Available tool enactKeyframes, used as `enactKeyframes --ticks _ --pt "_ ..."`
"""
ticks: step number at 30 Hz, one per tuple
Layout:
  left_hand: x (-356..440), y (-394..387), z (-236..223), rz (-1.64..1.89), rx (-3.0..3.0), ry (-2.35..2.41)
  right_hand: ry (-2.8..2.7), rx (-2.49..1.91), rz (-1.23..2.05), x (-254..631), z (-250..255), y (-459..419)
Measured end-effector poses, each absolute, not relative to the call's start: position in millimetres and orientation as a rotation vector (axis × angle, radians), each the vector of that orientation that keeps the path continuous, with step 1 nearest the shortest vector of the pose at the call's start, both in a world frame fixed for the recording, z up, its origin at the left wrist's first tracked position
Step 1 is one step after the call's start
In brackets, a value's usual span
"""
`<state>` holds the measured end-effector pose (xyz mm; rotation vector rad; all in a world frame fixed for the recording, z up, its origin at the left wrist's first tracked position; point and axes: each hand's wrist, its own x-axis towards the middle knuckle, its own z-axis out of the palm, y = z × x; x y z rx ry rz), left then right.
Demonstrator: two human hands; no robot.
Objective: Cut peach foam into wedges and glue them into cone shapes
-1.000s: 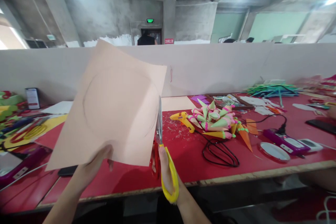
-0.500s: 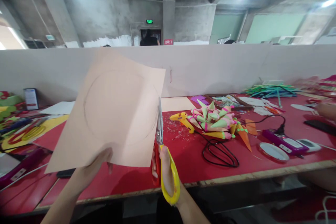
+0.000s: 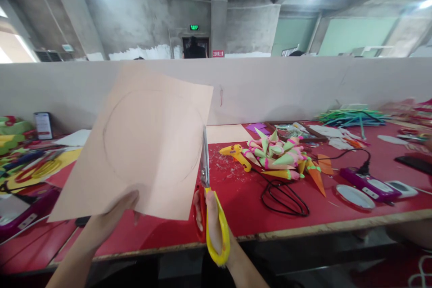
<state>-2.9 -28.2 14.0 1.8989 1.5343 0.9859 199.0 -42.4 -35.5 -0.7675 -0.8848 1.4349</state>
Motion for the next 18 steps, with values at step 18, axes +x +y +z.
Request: enactKeyframes --ticks 18 --pt "-23.6 -27.4 14.6 0.873 1.982 1.457 -0.855 -0.810 1.438 204.7 -28.8 -41.4"
